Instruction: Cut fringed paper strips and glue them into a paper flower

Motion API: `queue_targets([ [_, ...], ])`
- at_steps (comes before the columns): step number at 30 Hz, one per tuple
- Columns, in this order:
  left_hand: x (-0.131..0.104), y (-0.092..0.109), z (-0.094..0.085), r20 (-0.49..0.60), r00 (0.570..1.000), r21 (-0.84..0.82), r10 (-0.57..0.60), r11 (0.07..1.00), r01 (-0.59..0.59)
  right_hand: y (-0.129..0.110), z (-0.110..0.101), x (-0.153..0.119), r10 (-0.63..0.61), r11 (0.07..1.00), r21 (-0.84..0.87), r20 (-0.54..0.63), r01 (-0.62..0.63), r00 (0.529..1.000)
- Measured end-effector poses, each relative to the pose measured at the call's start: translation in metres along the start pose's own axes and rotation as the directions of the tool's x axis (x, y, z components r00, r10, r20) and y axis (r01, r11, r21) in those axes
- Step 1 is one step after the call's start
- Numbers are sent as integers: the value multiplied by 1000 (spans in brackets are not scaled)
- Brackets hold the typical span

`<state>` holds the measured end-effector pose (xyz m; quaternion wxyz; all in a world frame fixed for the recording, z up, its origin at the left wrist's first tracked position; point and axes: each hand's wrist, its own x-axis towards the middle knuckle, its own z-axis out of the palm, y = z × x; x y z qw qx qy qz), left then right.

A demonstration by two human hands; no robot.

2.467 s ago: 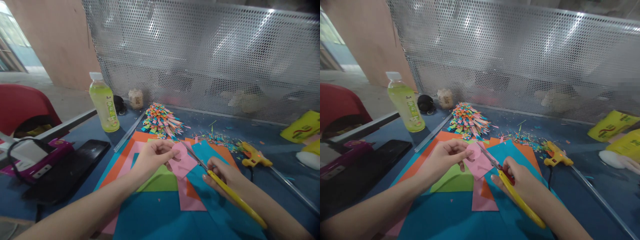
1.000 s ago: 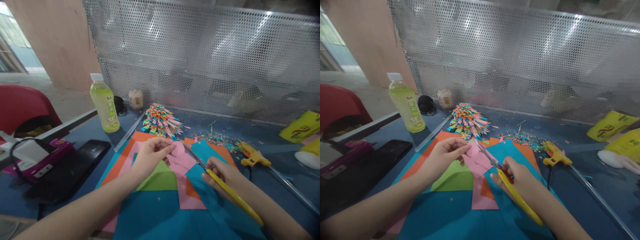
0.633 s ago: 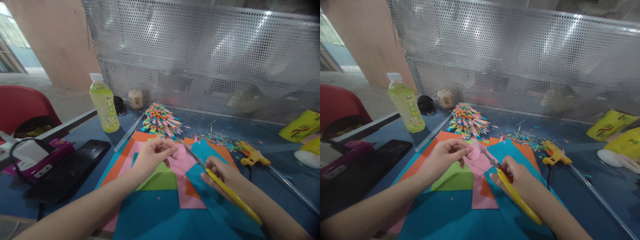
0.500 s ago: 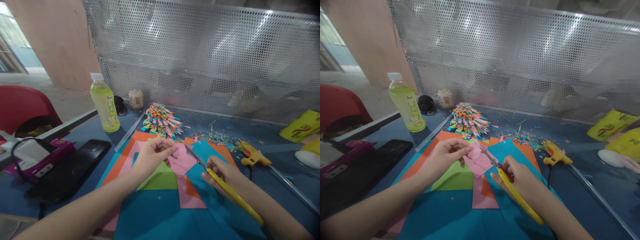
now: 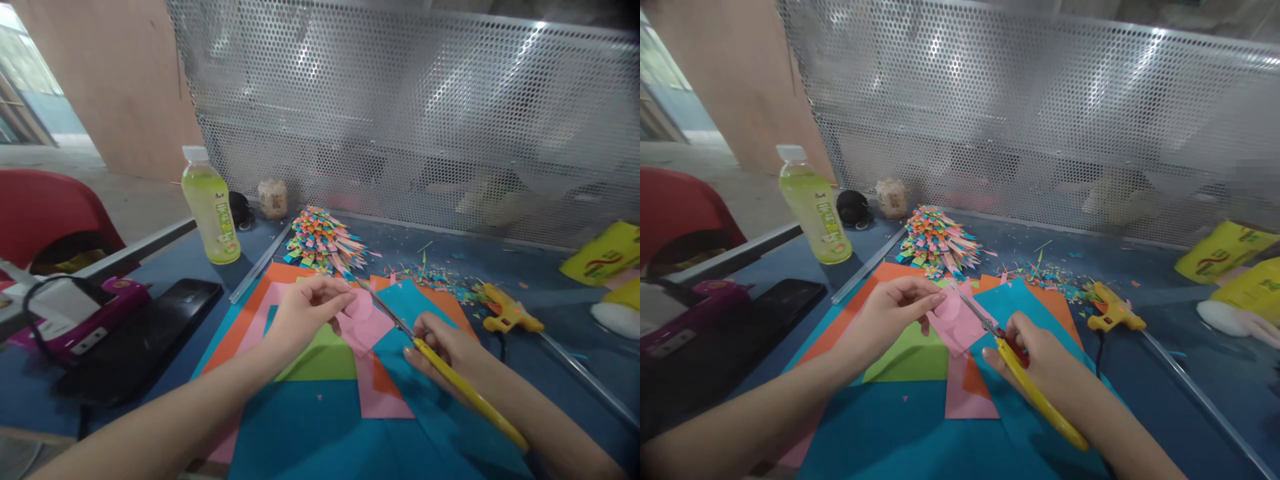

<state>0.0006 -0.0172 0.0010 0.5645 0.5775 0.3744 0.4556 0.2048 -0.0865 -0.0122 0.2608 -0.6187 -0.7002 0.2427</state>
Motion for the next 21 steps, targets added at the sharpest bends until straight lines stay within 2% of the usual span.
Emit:
queue_targets([
  [8, -1, 2, 1, -1, 1000, -11, -4, 1000, 4, 1, -1, 1, 5, 1000, 20, -7, -5, 1000],
  [14, 3, -3, -2, -42, 998, -38, 37, 999, -38, 2, -3, 1, 2, 1000, 22, 92, -4, 996],
  [21, 4, -10, -6, -66, 994, -18, 88, 996, -89, 1, -1, -1, -24, 998, 50, 23, 23, 999],
])
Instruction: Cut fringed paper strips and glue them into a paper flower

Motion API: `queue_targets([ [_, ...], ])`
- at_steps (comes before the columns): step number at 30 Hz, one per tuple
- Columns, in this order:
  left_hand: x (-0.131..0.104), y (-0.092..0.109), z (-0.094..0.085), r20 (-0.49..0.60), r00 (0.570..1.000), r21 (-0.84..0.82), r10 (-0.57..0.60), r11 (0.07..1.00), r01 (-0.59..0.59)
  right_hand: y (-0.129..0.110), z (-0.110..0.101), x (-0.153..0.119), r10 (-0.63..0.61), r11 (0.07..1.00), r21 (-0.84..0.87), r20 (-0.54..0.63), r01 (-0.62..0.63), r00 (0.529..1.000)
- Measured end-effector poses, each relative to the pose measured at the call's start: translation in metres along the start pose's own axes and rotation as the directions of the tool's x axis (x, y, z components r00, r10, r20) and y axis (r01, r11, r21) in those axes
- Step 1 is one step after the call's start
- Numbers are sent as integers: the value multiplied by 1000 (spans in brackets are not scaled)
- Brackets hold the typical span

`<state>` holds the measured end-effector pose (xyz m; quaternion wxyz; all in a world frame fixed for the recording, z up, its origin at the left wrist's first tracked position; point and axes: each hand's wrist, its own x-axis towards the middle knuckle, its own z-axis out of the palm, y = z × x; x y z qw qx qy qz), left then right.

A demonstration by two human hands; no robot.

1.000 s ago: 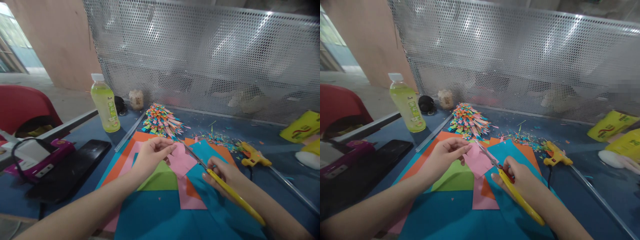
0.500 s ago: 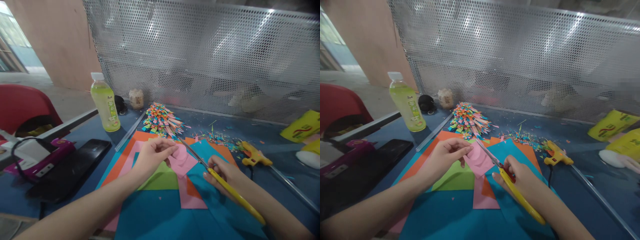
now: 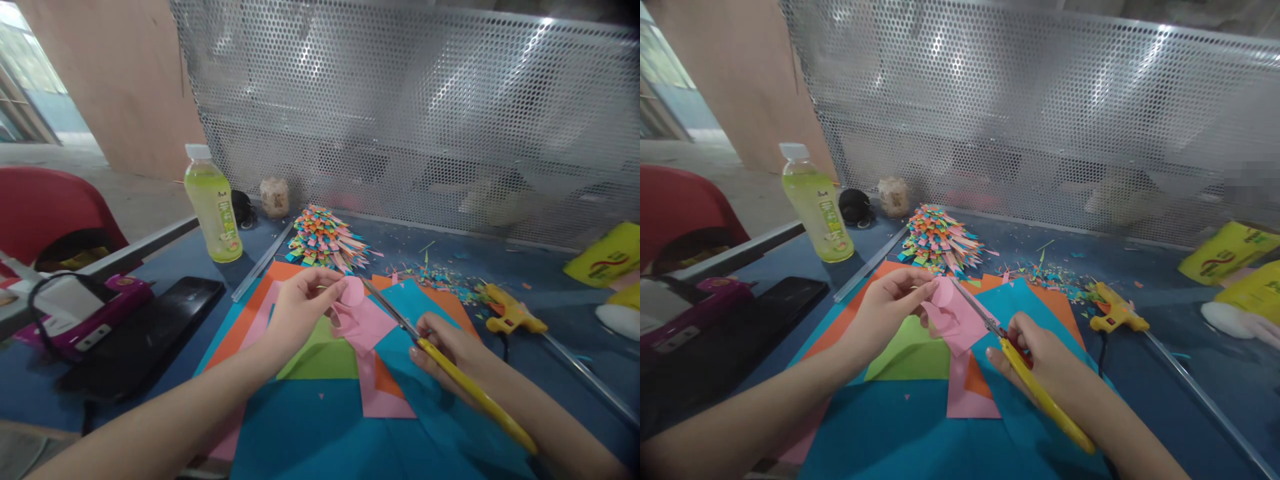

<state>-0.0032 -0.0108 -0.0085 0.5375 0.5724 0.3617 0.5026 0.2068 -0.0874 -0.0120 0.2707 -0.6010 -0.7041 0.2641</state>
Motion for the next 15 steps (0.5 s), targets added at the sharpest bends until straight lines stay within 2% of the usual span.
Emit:
queue_targets([
  [6, -2, 5, 4, 11, 999, -24, -34, 999, 34, 3, 5, 3, 55, 997, 57, -32, -53, 998],
  [10, -4, 6, 8, 81, 991, -80, -111, 990, 117, 5, 7, 4, 67, 981, 186, -39, -59, 997],
  [15, -6, 5, 10, 95, 977, -128, -189, 971, 200, 3, 7, 4, 76, 962, 266, -40, -63, 996],
])
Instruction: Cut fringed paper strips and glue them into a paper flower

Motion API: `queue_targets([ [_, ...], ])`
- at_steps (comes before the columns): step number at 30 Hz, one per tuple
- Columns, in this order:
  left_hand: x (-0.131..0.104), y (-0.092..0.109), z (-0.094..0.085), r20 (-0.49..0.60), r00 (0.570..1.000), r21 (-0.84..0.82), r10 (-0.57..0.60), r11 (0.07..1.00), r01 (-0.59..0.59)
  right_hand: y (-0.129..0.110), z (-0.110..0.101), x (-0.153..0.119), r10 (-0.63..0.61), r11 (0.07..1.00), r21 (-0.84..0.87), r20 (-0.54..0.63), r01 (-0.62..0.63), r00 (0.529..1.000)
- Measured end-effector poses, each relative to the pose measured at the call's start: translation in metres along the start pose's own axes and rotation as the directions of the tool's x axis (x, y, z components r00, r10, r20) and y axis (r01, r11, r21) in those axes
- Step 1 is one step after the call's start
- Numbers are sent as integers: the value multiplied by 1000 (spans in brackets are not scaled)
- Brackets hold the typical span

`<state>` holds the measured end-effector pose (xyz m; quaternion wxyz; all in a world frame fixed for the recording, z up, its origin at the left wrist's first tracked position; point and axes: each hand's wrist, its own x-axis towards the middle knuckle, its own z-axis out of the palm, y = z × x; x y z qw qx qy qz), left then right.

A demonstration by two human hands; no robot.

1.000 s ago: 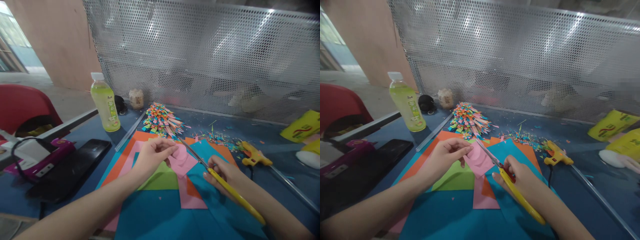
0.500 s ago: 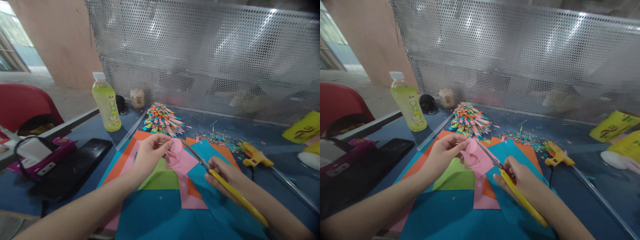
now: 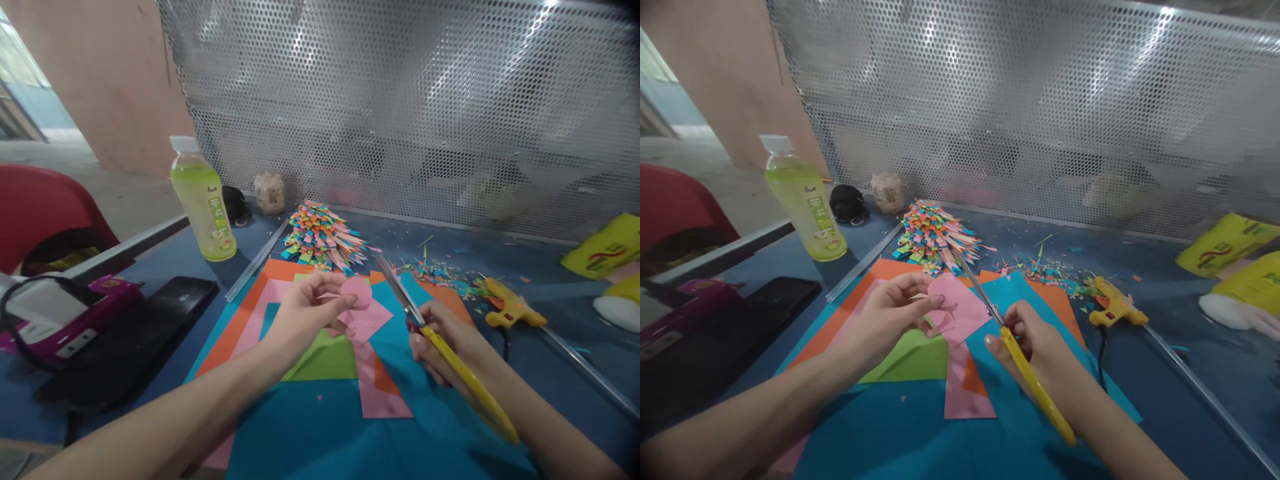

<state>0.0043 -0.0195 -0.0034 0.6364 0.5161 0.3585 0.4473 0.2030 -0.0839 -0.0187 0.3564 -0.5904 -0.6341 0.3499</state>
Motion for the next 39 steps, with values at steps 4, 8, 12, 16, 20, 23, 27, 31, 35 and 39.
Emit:
queue_targets([
  [4, -2, -6, 4, 115, 993, -26, -14, 1000, 17, -2, 7, -2, -46, 996, 79, -56, 51, 997],
  [8, -3, -16, 9, 220, 973, -35, -68, 996, 77, -5, 16, -2, -24, 972, 228, -144, 57, 989],
  [12, -6, -20, 14, 245, 954, 23, -175, 984, 175, -7, 16, -1, -8, 954, 291, -191, 65, 982],
  [16, -10, -19, 16, 276, 933, 73, -230, 973, 218, -4, 14, 0, -49, 940, 322, -193, 111, 980],
  [20, -14, -21, 15, 344, 913, 185, -217, 970, 161, -8, 12, 0, -30, 940, 329, -195, 94, 980],
  [23, -15, -24, 14, 395, 891, 271, -224, 955, 120, -13, 11, -1, -29, 947, 310, -187, 87, 982],
  [27, -12, -23, 12, 381, 901, 298, -206, 950, 91, -10, 12, -3, -42, 956, 278, -190, 94, 981],
  [31, -12, -18, 13, 349, 913, 267, -211, 956, 118, -4, 14, -3, -54, 958, 268, -179, 101, 982],
  [35, -12, -16, 14, 322, 926, 254, -197, 960, 117, -5, 15, -2, -60, 960, 262, -144, 96, 988],
  [39, -9, -17, 13, 252, 963, 106, -94, 992, 69, -8, 12, -4, -54, 965, 251, -97, 77, 994],
])
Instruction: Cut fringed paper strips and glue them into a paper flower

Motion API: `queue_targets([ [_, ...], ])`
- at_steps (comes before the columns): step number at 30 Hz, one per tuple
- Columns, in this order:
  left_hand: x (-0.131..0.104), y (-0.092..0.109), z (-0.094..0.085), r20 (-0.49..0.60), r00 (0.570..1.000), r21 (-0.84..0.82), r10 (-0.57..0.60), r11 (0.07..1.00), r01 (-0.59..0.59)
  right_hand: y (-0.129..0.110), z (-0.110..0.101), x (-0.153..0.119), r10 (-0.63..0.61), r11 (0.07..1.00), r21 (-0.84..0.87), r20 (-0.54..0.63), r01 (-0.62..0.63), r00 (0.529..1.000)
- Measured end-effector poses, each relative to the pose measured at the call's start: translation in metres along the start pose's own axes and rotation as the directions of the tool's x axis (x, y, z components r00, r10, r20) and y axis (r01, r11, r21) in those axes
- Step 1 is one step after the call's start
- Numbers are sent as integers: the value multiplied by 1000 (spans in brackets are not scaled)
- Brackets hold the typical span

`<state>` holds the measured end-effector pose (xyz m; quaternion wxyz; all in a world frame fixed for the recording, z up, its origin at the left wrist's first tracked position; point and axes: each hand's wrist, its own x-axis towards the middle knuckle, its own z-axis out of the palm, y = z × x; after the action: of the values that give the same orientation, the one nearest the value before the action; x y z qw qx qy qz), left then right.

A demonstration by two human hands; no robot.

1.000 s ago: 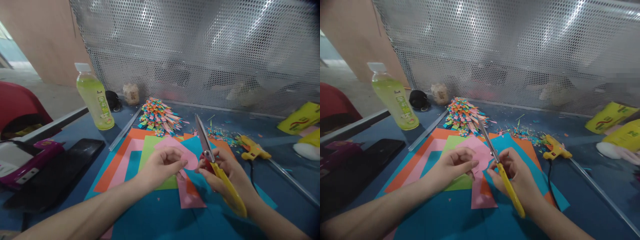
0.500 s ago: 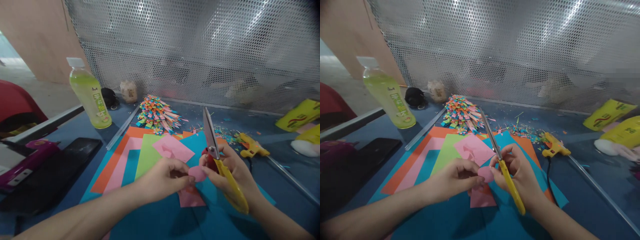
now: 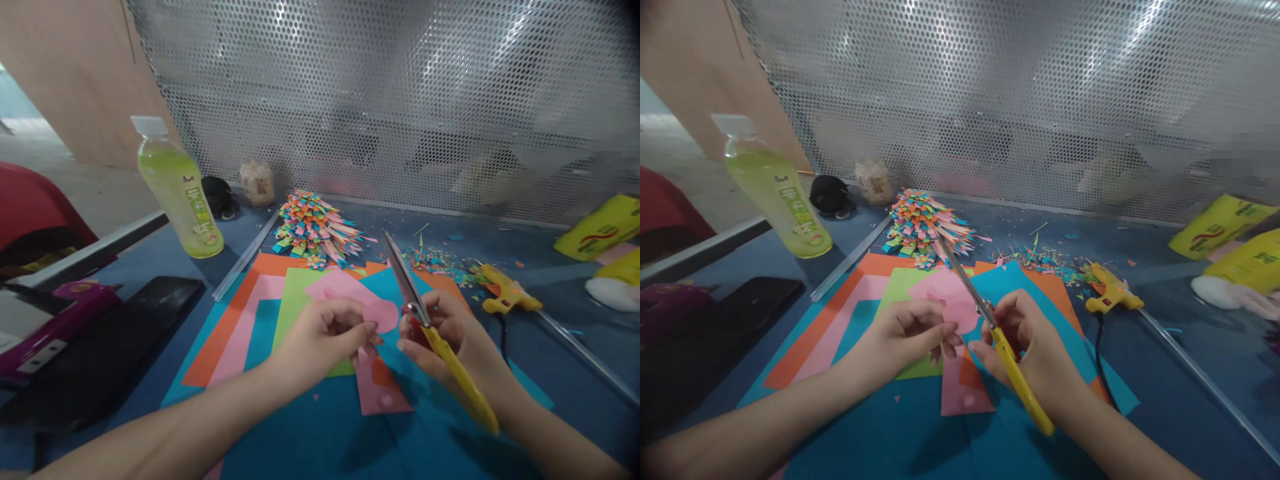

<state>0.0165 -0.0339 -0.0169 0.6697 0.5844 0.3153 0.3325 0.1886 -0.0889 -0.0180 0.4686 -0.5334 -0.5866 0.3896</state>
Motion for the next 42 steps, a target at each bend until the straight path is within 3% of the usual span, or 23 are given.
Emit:
queue_targets([
  [3, 1, 5, -4, -76, 996, -111, 39, 993, -47, -1, -2, -1, -10, 999, -45, 25, 11, 1000],
  [6, 1, 13, -10, -142, 988, -105, 60, 992, -75, 2, -3, 1, 0, 997, -73, 22, 1, 1000],
  [10, 4, 21, -20, -356, 916, -111, 187, 964, -240, 7, -5, 5, -23, 997, -80, -1, 23, 1000],
  [13, 8, 21, -24, -435, 880, -132, 192, 953, -273, 8, -6, 6, -33, 997, -65, -41, 31, 999],
  [17, 8, 21, -20, -362, 922, -97, 140, 978, -186, 6, -6, 7, -52, 997, -57, -80, 47, 995],
  [22, 5, 18, -14, -258, 952, 174, 166, 977, -123, 4, -7, 7, -69, 997, -47, -49, 67, 996],
  [25, 6, 7, -10, -109, 981, 332, 160, 936, -116, 3, -6, 7, -58, 998, -6, -24, 58, 998],
  [30, 7, -3, -6, 146, 960, 579, 239, 766, -279, 4, -1, 8, -23, 1000, 4, -62, 23, 998],
  [33, 7, 7, -15, 112, 956, 675, 272, 685, -274, 7, -1, 10, -40, 997, 64, -104, 47, 994],
  [36, 8, 18, -29, 17, 932, 823, 362, 524, -219, 12, -3, 12, -100, 991, 76, -140, 111, 985],
  [39, 10, 17, -39, 52, 963, 913, 263, 378, -153, 17, -5, 13, -127, 990, 39, -126, 133, 984],
  [42, 13, 11, -44, 103, 987, 946, 126, 293, -136, 20, -5, 13, -116, 992, 29, -96, 119, 989],
])
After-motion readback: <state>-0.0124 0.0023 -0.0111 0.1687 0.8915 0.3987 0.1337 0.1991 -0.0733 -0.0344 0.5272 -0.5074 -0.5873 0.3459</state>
